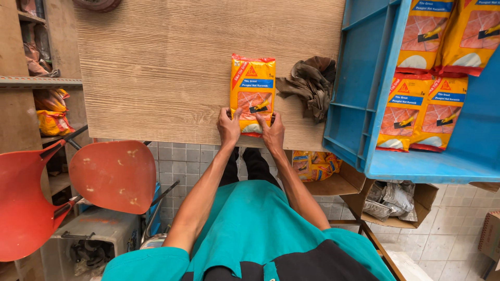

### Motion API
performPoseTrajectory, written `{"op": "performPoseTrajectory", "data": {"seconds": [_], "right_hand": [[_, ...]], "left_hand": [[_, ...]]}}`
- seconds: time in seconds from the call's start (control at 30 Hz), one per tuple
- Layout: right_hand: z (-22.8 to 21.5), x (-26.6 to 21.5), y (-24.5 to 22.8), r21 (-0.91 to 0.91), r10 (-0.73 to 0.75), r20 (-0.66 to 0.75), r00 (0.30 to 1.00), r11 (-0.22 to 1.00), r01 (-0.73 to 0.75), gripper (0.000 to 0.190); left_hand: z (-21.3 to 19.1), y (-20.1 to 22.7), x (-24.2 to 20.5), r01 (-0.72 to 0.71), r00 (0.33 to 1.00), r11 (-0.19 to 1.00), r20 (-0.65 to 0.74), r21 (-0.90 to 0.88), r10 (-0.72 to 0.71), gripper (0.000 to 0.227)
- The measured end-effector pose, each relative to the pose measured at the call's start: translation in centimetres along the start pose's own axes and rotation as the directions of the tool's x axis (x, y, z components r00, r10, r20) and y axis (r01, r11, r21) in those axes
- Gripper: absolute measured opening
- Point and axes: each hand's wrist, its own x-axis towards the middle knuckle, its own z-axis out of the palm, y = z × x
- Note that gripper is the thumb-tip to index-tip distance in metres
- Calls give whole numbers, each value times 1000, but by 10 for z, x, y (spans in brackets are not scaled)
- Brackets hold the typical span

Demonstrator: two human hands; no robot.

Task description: The person takes yellow bags from a cardboard box, wipes them with a cloth, and places them into a blue plastic crate.

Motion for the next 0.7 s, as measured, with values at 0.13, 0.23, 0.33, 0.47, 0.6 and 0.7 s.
{"op": "performPoseTrajectory", "data": {"seconds": [0.13, 0.23, 0.33, 0.47, 0.6, 0.7], "right_hand": [[2, 17, 4, -79, -135, -76, 988, 988, 129, 60], [19, 30, 3, -98, -208, -142, 968, 976, 196, 57], [22, 41, 6, -88, -166, -97, 981, 984, 157, 53], [8, 50, -19, -66, -160, -71, 985, 986, 156, 55], [11, 56, -36, -79, -67, 2, 998, 995, 67, 56], [6, 56, -56, -63, -46, 77, 996, 997, 51, 50]], "left_hand": [[9, 32, 6, -150, 987, 989, -67, -8, 149, 45], [23, 33, 21, -167, 982, 986, -91, 7, 167, 44], [25, 29, 28, -169, 982, 986, -85, 7, 169, 42], [32, 22, 54, -161, 984, 985, -92, -67, 154, 48], [25, 30, 54, -91, 996, 994, -10, -60, 90, 48], [12, 58, 55, -25, 996, 997, 85, -67, 31, 51]]}}
